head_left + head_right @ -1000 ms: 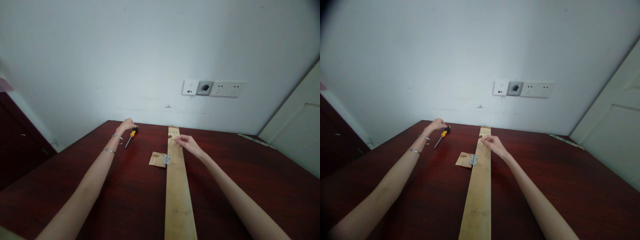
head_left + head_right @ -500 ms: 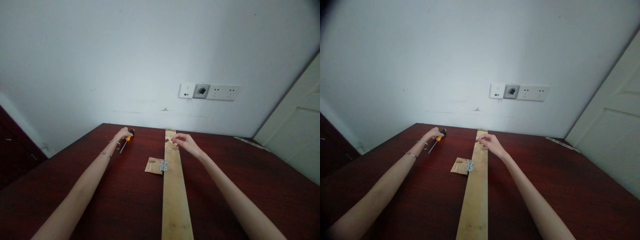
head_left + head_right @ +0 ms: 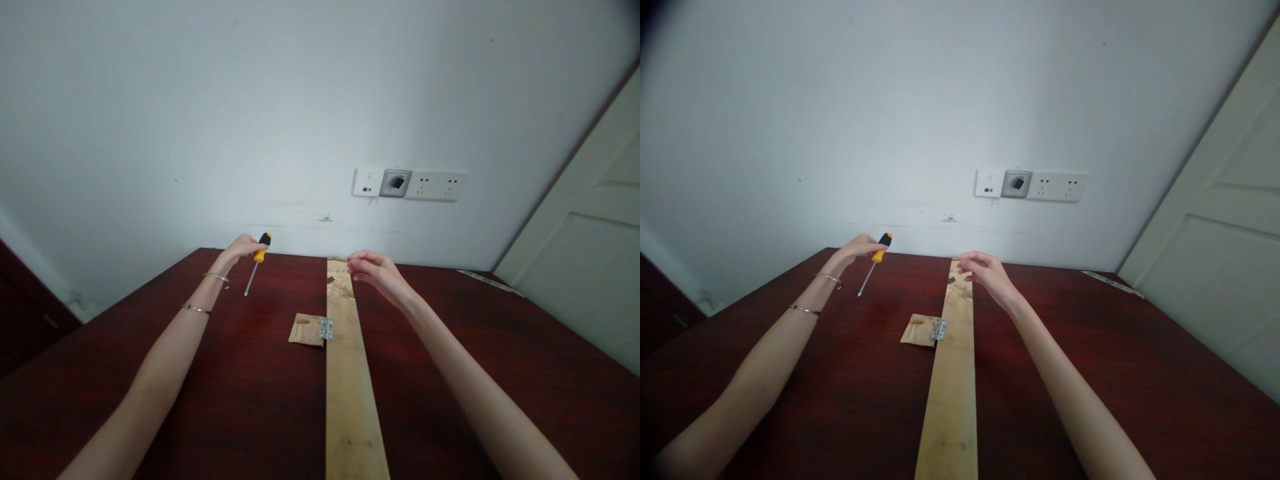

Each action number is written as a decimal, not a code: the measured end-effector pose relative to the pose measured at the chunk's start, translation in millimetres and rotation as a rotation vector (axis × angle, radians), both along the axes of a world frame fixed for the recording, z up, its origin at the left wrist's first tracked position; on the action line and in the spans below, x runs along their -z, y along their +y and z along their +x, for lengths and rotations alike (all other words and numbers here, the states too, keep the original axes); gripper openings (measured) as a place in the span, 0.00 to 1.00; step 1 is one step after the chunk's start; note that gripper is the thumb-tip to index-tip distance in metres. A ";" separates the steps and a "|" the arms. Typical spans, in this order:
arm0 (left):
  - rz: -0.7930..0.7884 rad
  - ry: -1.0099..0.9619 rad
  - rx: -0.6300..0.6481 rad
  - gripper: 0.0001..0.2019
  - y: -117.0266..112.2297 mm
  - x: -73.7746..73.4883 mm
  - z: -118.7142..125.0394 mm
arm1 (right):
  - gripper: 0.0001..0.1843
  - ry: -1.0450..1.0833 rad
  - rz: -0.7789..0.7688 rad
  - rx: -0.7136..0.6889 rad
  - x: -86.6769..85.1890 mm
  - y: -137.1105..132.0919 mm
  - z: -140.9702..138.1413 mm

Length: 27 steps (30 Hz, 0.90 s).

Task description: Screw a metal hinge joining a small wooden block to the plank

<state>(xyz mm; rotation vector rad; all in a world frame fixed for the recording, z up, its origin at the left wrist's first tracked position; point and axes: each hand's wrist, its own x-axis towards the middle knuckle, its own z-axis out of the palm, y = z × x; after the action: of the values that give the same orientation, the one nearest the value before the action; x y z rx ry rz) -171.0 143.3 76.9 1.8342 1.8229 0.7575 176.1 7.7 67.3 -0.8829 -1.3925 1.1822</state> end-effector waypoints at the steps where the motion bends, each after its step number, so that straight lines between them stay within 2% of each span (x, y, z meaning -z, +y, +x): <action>1: 0.025 -0.086 0.092 0.14 -10.0 -11.9 7.3 | 0.13 0.006 0.010 0.008 -4.9 -2.3 -3.3; 3: 0.054 -0.213 0.286 0.14 -35.9 -34.8 25.4 | 0.15 0.002 0.033 0.031 -14.4 -8.1 -12.1; 5: 0.069 -0.278 0.422 0.14 -66.4 -53.8 46.1 | 0.19 -0.003 0.061 0.052 -23.1 -16.0 -22.6; 7: 0.122 -0.325 0.488 0.14 -96.6 -66.2 66.2 | 0.25 0.011 0.089 0.049 -30.6 -25.9 -33.0; 9: 0.185 -0.293 0.533 0.14 -122.6 -71.9 83.4 | 0.30 0.035 0.100 0.029 -36.6 -36.2 -41.3; 11: 0.247 -0.235 0.578 0.13 -142.8 -72.5 96.5 | 0.32 0.047 0.111 0.038 -41.1 -45.1 -46.3; 16: 0.375 -0.134 0.600 0.11 -172.5 -67.4 112.8 | 0.23 -0.017 0.198 0.103 -46.0 -54.6 -48.9; 20: 0.371 -0.118 0.621 0.10 -185.2 -64.0 116.9 | 0.25 -0.007 0.225 0.092 -45.2 -56.1 -52.1; 23: 0.369 -0.125 0.624 0.10 -191.0 -60.8 118.6 | 0.22 -0.013 0.256 0.040 -44.3 -58.4 -56.2; 27: 0.384 -0.127 0.593 0.10 -197.0 -57.6 120.2 | 0.21 -0.002 0.324 0.055 -43.1 -60.4 -60.0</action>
<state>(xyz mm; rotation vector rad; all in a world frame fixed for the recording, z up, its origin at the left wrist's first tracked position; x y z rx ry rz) -50.7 -53.6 134.5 2.3368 1.0035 0.9982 116.1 -52.7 110.4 -0.6873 -1.4997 0.8819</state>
